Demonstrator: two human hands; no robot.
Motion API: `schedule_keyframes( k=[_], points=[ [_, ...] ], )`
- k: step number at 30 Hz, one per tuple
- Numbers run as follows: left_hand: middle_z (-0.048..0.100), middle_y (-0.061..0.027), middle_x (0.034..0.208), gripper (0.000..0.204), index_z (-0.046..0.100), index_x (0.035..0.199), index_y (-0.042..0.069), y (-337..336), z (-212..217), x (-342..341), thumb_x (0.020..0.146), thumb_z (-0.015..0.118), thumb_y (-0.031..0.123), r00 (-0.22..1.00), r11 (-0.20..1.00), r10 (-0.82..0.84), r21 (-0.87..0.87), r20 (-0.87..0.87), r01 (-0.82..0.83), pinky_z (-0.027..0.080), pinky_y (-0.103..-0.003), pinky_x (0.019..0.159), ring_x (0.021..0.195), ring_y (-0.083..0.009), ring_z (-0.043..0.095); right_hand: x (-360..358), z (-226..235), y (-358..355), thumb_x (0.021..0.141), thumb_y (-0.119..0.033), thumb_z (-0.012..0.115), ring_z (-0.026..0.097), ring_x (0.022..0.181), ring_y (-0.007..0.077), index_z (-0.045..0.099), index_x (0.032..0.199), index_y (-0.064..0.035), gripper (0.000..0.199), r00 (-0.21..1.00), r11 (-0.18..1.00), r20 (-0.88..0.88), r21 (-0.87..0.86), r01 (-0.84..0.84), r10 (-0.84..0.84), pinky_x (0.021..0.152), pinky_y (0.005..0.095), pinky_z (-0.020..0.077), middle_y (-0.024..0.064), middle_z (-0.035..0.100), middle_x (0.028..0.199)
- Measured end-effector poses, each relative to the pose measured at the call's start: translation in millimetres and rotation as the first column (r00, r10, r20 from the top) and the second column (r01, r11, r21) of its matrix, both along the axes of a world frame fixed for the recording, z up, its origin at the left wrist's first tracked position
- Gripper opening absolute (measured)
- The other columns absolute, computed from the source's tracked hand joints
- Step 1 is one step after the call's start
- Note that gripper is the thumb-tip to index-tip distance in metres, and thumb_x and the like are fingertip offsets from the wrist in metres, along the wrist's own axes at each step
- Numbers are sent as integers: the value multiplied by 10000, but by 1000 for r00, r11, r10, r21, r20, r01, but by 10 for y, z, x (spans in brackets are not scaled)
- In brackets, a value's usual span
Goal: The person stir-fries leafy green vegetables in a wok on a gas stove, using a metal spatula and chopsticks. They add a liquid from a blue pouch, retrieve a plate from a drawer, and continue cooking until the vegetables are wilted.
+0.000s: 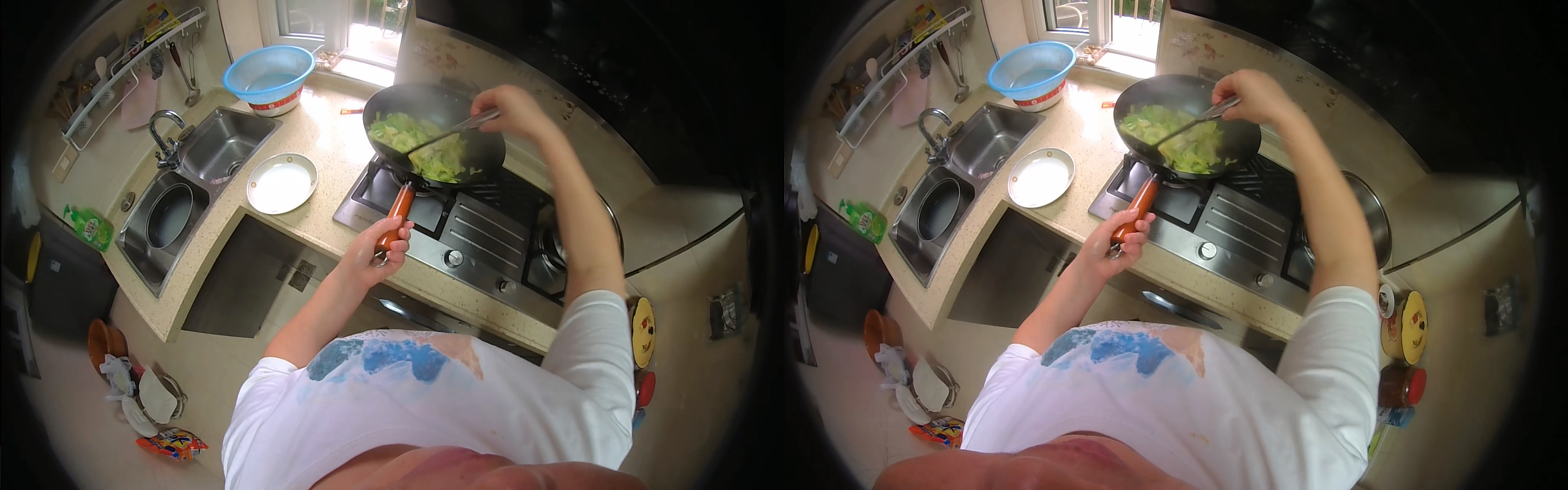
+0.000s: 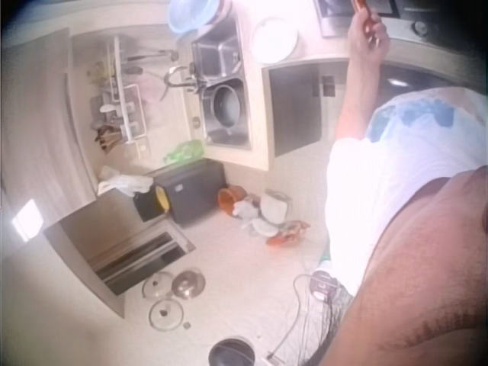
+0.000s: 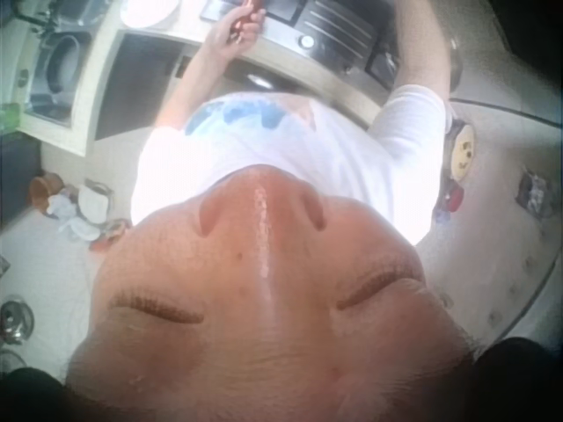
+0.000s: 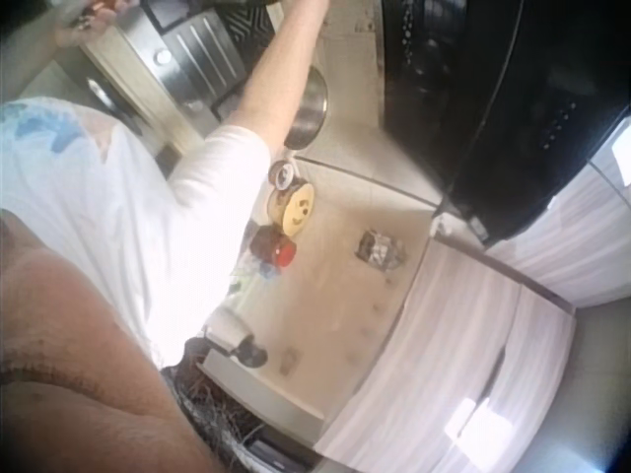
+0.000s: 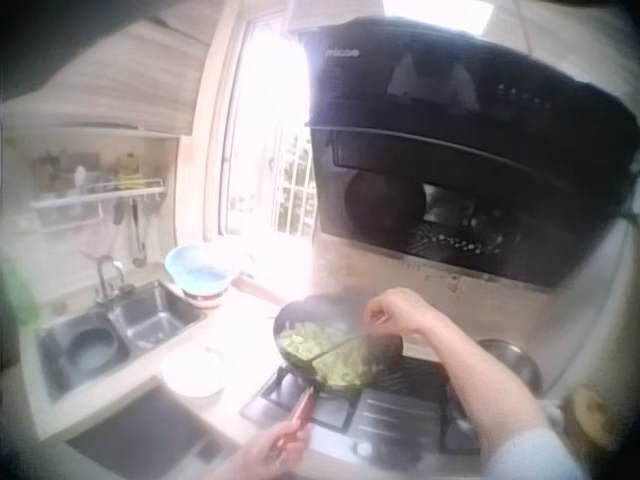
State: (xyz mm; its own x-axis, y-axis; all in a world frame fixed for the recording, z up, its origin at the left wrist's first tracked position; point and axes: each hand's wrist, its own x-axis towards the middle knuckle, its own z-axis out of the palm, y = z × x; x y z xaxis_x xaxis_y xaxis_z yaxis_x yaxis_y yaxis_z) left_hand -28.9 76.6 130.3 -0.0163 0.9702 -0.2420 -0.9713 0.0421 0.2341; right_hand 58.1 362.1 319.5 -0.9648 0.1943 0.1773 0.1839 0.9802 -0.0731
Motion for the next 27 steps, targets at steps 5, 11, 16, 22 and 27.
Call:
schedule_keyframes(
  k=[5,11,16,22,27],
  points=[
    [546,-15,810,313,475,1114,-24,-21,22,-3,895,564,181,1000,1000,-12,-19,-25,12,394,-160,428,560,-49,479,142,-237,294,681,-147,756,637,778,166,685,923,-63,265,940,941,-169,-217,259,-297,720,285,488,68,686,852],
    [546,-9,815,319,479,1117,-26,-19,60,-4,895,565,187,999,999,-17,-28,-40,16,392,-156,422,555,-45,477,365,131,231,705,-140,737,644,802,167,677,933,-52,252,984,930,-177,-362,-61,-4,736,284,496,77,687,859],
    [539,-6,810,340,469,1134,-32,-29,88,15,893,568,186,999,999,-12,-54,-36,10,390,-157,420,555,-46,478,-150,-324,-153,739,-193,697,638,855,267,676,924,-123,198,968,1000,-250,16,21,-16,738,373,505,81,676,906],
    [536,-10,810,350,461,1140,-39,-38,97,27,892,569,182,1000,999,-2,-48,-21,1,390,-160,419,555,-49,478,-44,-621,131,818,-288,595,625,909,301,660,927,-109,220,877,877,-67,35,479,-476,771,401,500,118,666,928],
    [543,-17,804,332,468,1129,-34,-24,76,6,893,567,179,998,1000,-12,-24,-58,11,393,-163,423,557,-52,479,701,-308,153,830,-292,588,628,908,296,657,950,-79,254,854,856,-58,-61,513,-516,794,383,492,148,661,962]
  ],
)
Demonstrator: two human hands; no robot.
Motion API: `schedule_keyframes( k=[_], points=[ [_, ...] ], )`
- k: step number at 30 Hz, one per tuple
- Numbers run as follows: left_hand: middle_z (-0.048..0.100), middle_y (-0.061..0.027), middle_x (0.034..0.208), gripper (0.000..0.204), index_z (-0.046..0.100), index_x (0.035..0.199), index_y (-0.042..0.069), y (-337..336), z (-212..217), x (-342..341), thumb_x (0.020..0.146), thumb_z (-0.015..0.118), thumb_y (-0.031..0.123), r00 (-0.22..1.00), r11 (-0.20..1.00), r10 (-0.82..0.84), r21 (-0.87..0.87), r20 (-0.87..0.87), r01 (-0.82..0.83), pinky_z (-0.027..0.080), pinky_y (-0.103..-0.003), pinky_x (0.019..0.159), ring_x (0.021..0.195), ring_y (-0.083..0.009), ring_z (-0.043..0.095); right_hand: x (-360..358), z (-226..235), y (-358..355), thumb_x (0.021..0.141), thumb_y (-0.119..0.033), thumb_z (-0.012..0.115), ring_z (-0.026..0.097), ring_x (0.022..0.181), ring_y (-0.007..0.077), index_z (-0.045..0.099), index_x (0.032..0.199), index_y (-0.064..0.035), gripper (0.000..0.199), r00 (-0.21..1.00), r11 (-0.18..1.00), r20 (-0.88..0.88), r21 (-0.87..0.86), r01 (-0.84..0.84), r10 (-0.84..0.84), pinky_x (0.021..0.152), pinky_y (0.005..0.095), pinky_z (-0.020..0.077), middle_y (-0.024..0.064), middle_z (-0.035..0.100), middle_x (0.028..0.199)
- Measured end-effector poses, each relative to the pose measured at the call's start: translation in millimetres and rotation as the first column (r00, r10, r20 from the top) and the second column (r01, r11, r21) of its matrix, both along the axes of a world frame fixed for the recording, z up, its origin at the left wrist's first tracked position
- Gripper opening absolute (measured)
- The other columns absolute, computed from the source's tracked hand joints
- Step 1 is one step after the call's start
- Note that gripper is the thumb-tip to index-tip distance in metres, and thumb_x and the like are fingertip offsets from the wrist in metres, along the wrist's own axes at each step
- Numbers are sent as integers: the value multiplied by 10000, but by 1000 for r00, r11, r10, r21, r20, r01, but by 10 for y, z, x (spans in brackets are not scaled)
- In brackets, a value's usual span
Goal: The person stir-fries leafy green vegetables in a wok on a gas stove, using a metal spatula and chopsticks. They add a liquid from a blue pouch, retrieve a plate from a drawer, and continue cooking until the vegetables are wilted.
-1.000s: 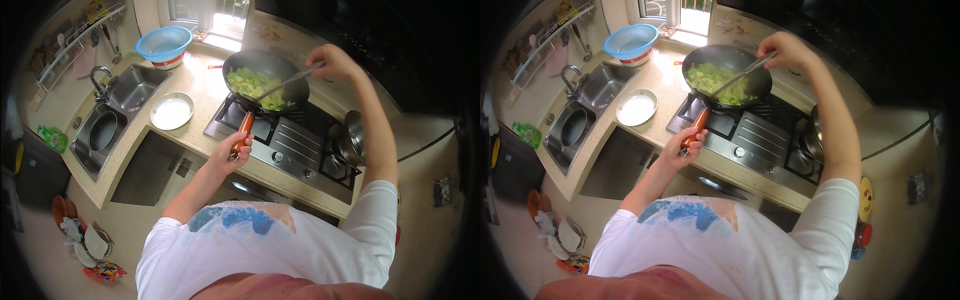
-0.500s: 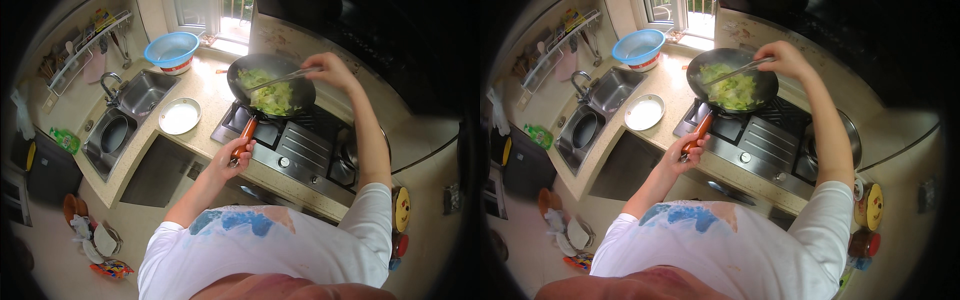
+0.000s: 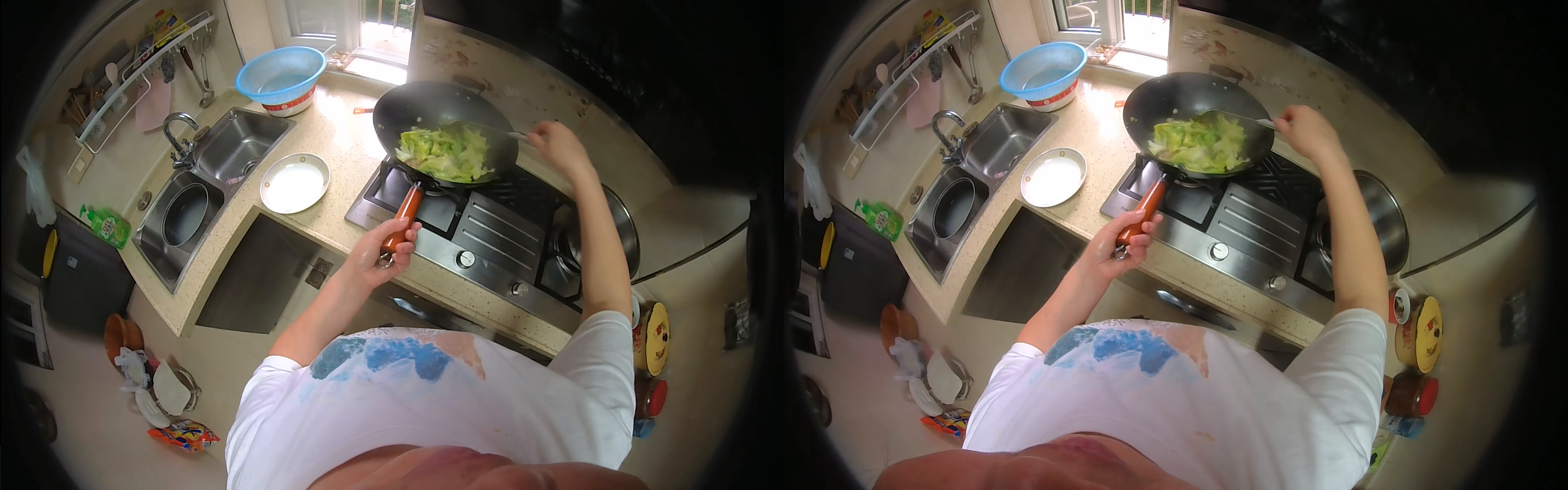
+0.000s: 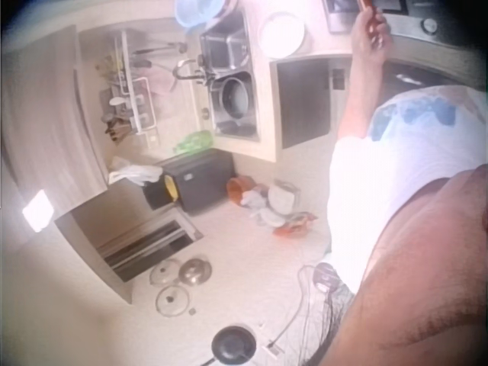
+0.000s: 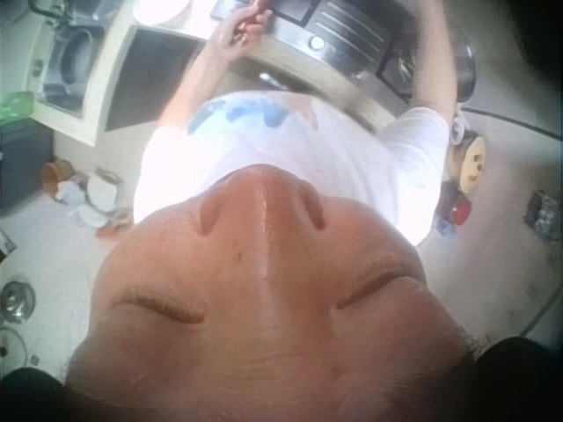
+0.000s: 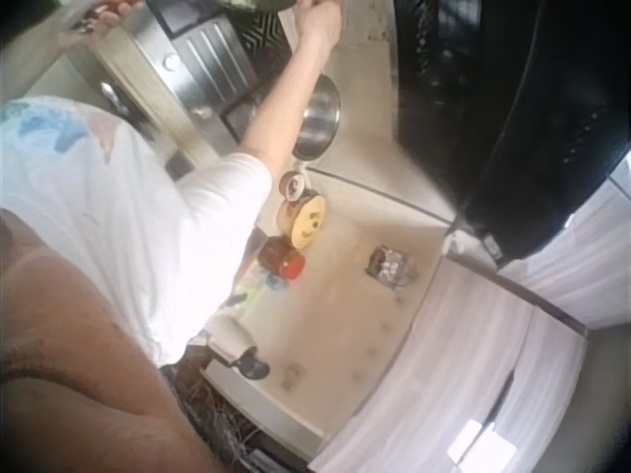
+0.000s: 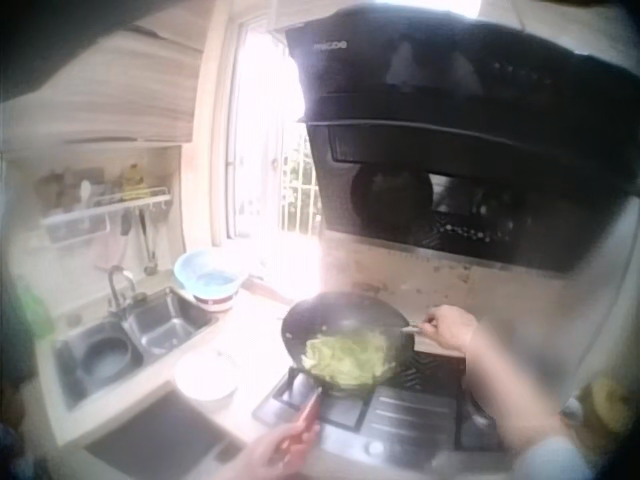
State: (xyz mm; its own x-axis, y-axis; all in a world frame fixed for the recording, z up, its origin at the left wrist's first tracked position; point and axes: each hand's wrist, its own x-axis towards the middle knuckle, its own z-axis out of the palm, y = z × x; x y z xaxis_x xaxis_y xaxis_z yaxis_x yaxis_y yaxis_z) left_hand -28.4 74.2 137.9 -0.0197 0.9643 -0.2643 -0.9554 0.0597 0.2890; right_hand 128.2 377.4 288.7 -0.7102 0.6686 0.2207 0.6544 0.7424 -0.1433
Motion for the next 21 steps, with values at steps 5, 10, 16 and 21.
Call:
schedule_keyframes(
  k=[5,10,16,21],
  points=[
    [550,-12,778,274,498,1057,-1,17,-10,-20,886,586,193,1000,1000,-1,-10,-18,1,405,-158,428,566,-59,492,265,102,-306,837,-279,591,628,903,297,654,955,-67,251,999,994,41,-105,23,-19,779,387,487,150,660,969],
    [550,-3,767,233,516,1013,23,10,-25,-17,886,593,203,999,1000,-27,3,20,27,414,-153,440,578,-65,504,44,-168,-622,849,-294,577,615,917,319,659,959,-94,243,1000,999,0,-23,29,-30,772,396,482,143,659,957],
    [550,-6,776,245,515,1019,32,10,-34,-41,890,591,225,998,998,-50,26,-26,50,435,-168,477,594,-68,514,138,23,-818,824,-302,612,614,886,318,660,961,-107,243,999,998,-2,-58,36,-36,749,393,482,148,654,920],
    [549,-9,800,301,499,1077,13,-5,-42,-27,901,571,246,998,999,-48,-8,-49,47,437,-164,460,607,-66,522,-45,-219,-850,833,-298,620,608,883,313,632,952,-98,233,997,988,-47,-135,-72,66,754,393,471,138,649,900]
  ],
)
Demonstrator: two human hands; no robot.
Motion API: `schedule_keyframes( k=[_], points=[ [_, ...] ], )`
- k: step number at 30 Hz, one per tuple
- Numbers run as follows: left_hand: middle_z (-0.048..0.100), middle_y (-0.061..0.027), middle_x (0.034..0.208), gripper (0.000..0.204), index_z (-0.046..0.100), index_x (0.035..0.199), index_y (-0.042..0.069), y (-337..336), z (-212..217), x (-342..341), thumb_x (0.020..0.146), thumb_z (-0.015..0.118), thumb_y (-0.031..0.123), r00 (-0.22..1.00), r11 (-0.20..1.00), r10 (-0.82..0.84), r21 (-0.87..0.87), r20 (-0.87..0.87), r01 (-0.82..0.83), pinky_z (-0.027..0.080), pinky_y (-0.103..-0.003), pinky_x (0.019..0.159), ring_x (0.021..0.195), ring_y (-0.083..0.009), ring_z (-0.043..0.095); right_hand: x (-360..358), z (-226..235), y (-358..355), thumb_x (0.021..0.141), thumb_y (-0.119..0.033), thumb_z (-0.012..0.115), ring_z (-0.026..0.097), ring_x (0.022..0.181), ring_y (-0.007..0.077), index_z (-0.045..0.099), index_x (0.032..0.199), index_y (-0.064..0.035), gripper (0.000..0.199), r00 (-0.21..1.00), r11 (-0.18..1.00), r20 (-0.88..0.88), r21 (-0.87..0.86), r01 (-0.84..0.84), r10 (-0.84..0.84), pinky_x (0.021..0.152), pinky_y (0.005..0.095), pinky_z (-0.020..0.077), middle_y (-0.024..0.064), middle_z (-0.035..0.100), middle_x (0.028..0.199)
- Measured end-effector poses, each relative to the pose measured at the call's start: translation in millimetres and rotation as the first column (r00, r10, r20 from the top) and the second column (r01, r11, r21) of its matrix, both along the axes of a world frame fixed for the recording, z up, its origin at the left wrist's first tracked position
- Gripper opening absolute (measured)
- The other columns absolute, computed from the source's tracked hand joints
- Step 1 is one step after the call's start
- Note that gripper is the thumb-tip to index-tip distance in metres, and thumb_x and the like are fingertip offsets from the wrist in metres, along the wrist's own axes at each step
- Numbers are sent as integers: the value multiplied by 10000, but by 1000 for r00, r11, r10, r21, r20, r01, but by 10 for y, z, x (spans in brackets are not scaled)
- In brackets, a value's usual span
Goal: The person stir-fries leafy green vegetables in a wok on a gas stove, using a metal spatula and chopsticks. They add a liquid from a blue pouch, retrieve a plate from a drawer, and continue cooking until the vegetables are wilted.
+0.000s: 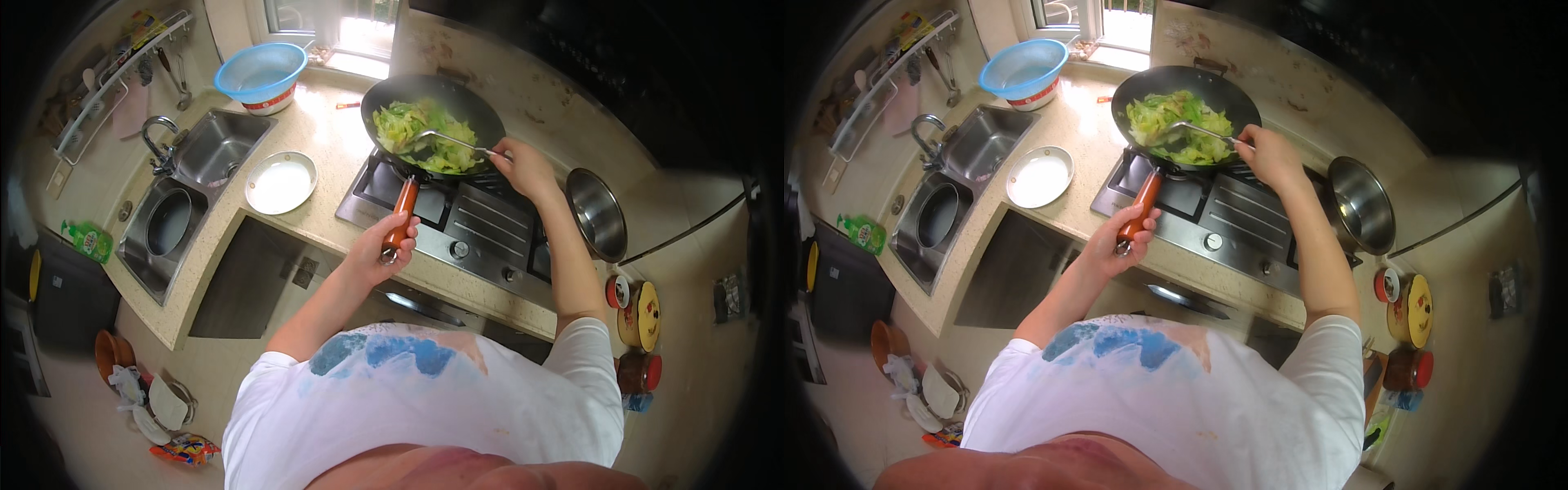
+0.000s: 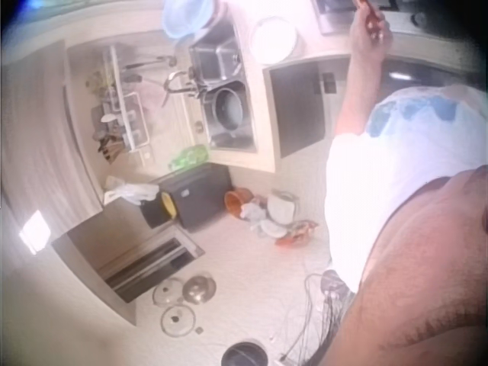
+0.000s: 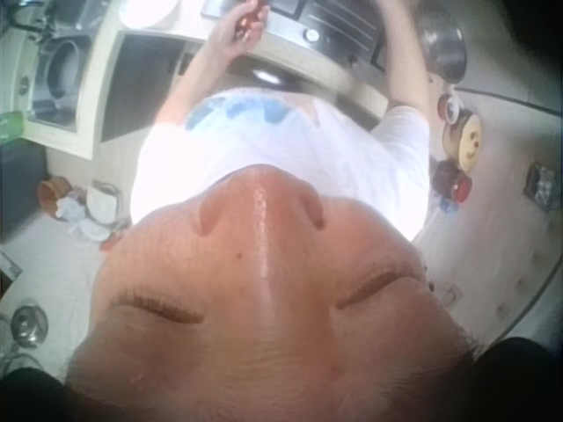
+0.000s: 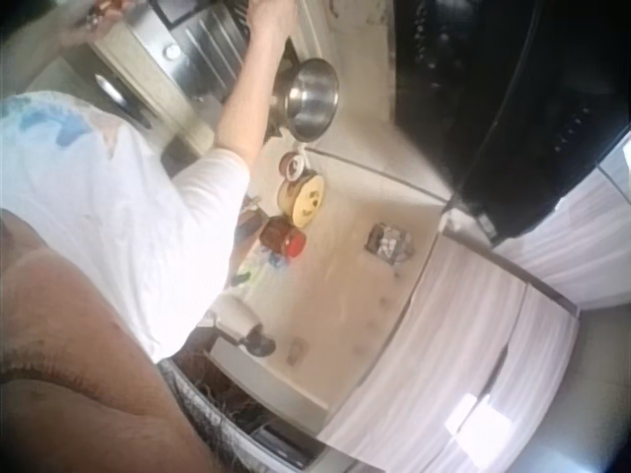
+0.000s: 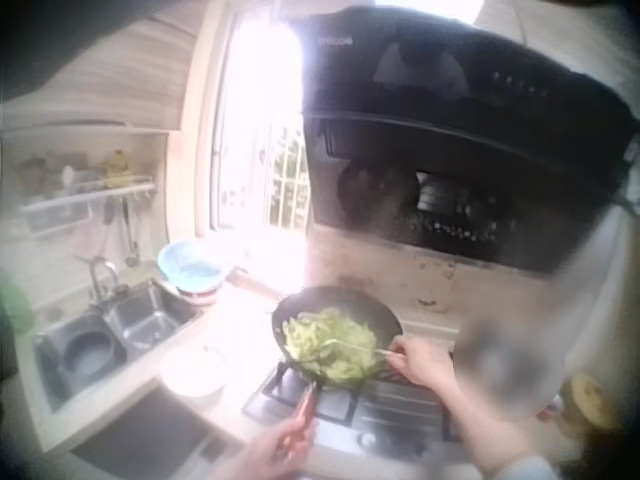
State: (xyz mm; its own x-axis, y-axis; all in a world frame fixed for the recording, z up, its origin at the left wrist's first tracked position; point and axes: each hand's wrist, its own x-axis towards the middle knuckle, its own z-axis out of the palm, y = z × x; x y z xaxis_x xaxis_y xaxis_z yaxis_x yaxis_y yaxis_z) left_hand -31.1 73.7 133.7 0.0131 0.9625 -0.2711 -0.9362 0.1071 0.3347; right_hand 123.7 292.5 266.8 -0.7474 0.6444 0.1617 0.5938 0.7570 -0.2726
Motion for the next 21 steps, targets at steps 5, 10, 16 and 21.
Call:
schedule_keyframes(
  k=[5,10,16,21],
  points=[
    [556,-11,788,264,520,1023,39,-12,-7,-27,898,586,261,999,1000,-6,22,-44,7,460,-171,508,614,-71,537,8,12,167,825,-296,627,610,804,299,632,931,-103,221,995,997,-93,54,49,-44,677,397,470,144,639,848],
    [559,-12,789,267,527,1022,39,-18,-21,-31,898,586,268,999,999,-9,39,-41,10,467,-170,514,615,-71,544,-195,-198,100,839,-264,603,606,790,317,592,950,-109,191,998,998,-49,41,-42,44,669,406,465,123,641,811],
    [564,-10,787,260,523,1019,40,-8,-6,-26,900,584,263,998,1000,9,22,-57,-8,458,-169,499,613,-73,544,231,-19,369,832,-280,613,624,837,305,633,925,-128,180,996,941,-37,328,88,-81,677,415,482,113,658,849],
    [553,-11,808,305,503,1072,13,-6,-11,-4,909,563,264,999,999,18,36,-38,-17,439,-165,462,610,-67,526,84,-255,372,849,-291,592,612,862,340,624,933,-116,197,994,983,-10,151,105,-105,710,425,482,144,655,897]
  ],
)
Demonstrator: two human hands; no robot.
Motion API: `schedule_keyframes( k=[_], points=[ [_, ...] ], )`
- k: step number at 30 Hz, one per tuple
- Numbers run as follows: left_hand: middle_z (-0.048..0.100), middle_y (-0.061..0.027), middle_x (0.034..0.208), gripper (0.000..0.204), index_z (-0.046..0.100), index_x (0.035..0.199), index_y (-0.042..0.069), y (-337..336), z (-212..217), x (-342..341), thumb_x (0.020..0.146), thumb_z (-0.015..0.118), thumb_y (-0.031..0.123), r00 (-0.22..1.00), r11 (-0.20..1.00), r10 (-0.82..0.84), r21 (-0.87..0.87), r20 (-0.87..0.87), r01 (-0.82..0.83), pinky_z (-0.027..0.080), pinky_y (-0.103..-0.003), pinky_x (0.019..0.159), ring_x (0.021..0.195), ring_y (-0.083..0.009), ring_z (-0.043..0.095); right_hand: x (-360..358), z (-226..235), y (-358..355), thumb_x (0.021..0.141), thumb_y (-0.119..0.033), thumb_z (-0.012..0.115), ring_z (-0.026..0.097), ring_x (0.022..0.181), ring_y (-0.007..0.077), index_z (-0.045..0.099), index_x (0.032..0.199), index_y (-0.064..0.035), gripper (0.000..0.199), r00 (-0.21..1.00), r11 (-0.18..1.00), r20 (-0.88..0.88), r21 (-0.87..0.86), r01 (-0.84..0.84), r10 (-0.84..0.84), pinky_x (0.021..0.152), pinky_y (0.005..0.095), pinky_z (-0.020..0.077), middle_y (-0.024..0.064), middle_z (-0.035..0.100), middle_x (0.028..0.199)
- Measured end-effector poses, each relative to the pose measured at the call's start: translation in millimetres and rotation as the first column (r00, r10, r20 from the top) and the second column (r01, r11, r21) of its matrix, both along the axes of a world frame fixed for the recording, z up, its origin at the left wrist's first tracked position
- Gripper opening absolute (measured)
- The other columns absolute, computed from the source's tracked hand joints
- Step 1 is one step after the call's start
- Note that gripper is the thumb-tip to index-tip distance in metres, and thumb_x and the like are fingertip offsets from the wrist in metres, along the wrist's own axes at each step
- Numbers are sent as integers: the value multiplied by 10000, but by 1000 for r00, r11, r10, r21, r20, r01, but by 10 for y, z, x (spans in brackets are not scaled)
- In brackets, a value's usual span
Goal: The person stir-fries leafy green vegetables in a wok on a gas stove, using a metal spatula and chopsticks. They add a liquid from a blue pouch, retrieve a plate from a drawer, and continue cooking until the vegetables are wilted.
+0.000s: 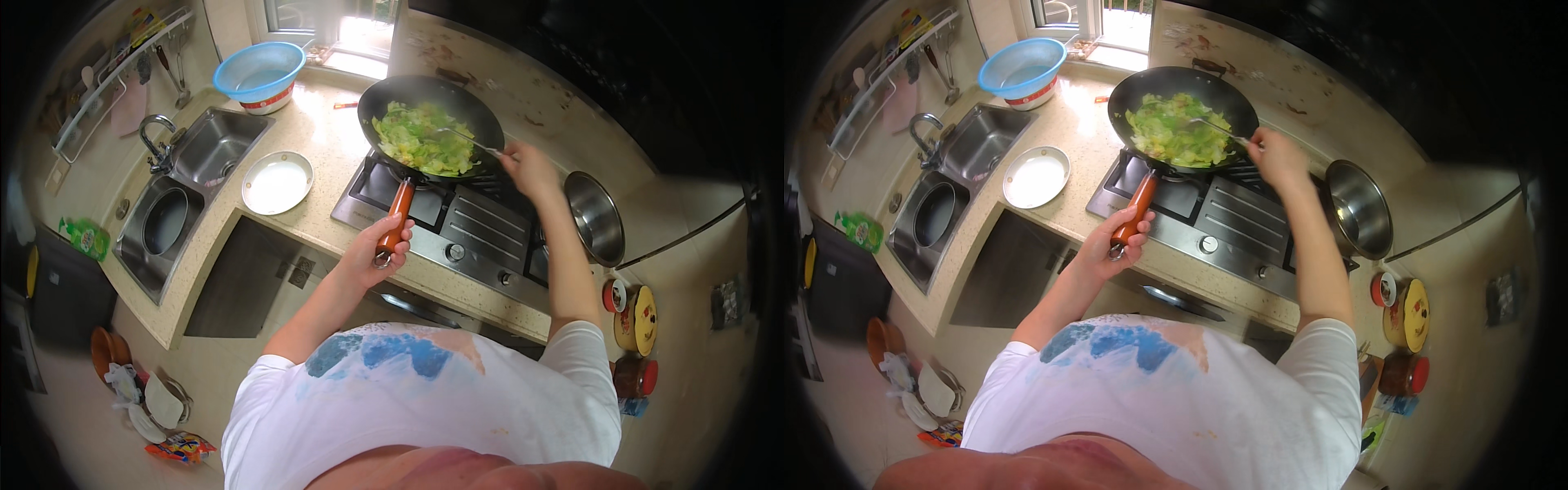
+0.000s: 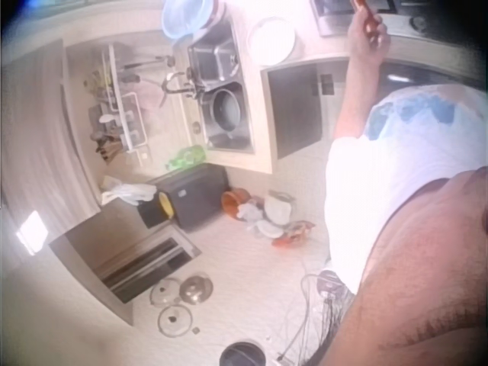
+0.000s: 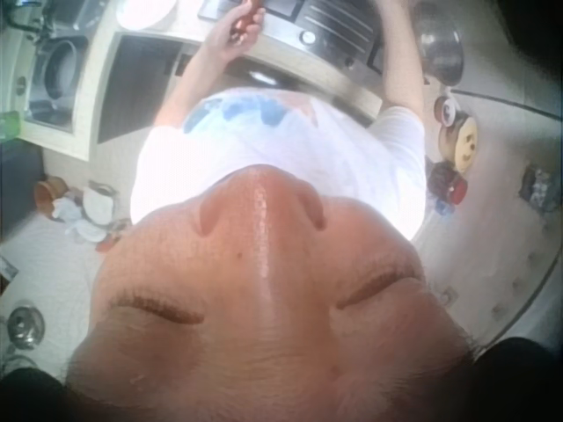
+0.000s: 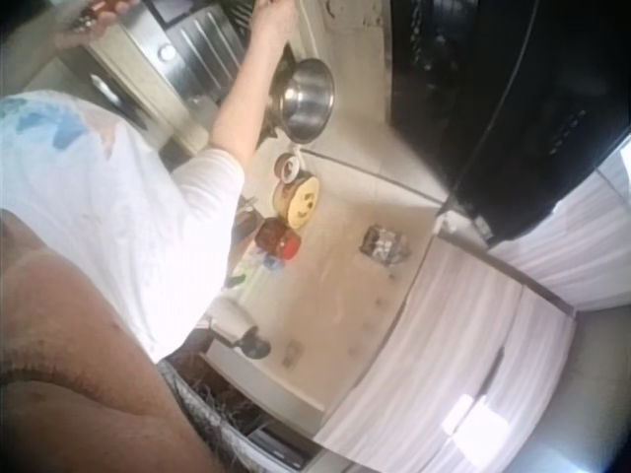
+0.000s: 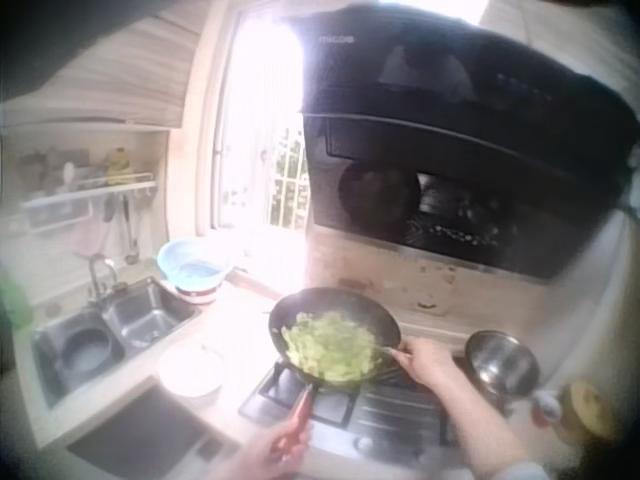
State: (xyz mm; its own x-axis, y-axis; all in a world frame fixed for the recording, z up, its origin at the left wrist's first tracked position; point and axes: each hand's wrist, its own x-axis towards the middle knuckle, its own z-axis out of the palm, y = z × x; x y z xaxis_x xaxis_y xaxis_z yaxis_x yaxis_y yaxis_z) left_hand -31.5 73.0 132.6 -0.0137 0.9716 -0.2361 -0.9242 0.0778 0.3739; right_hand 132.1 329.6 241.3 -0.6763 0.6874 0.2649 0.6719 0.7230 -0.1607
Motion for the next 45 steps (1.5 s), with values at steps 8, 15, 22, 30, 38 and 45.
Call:
schedule_keyframes(
  k=[8,15,22,30,38,45],
  points=[
    [548,-9,817,329,495,1094,-2,6,15,5,911,559,264,1000,1000,26,-6,-13,-26,430,-157,448,600,-60,516,351,234,-144,833,-298,620,613,760,308,622,888,-83,222,994,990,-108,-143,12,-28,679,379,469,140,650,820],
    [549,-1,815,330,492,1096,4,-3,24,20,910,559,269,1000,1000,18,-13,-13,-18,431,-155,448,596,-58,517,227,51,-303,838,-237,642,594,690,228,623,912,-55,198,989,984,-135,-176,34,-59,647,331,455,123,636,771],
    [559,-5,828,335,496,1100,4,1,-1,14,916,550,278,1000,1000,18,0,-6,-18,434,-156,447,609,-60,528,508,-231,44,832,-270,629,569,647,257,616,894,-70,210,963,992,-269,-128,-20,-15,630,342,453,119,615,727],
    [574,-22,820,426,516,1094,50,-50,-124,-24,927,481,440,999,999,-42,8,-31,42,472,-215,559,635,-113,557,534,-612,16,853,-282,632,564,549,136,586,861,-22,264,906,920,-390,-392,-4,-162,560,276,446,75,618,654],
    [609,-68,885,564,516,1177,22,-127,-261,-38,937,401,519,992,986,-127,115,19,124,516,-235,588,683,-169,602,792,-593,-312,927,-360,537,483,494,44,545,1077,-43,351,753,724,-567,-666,-180,-334,421,163,310,72,668,785],
    [596,-57,866,467,504,1166,15,21,-207,-54,932,473,418,991,984,-121,138,62,111,504,-224,573,679,-143,588,1186,-1163,-785,904,-263,587,500,517,33,584,1052,-71,243,806,546,-484,-800,-250,-340,446,161,352,51,669,779]
  ],
)
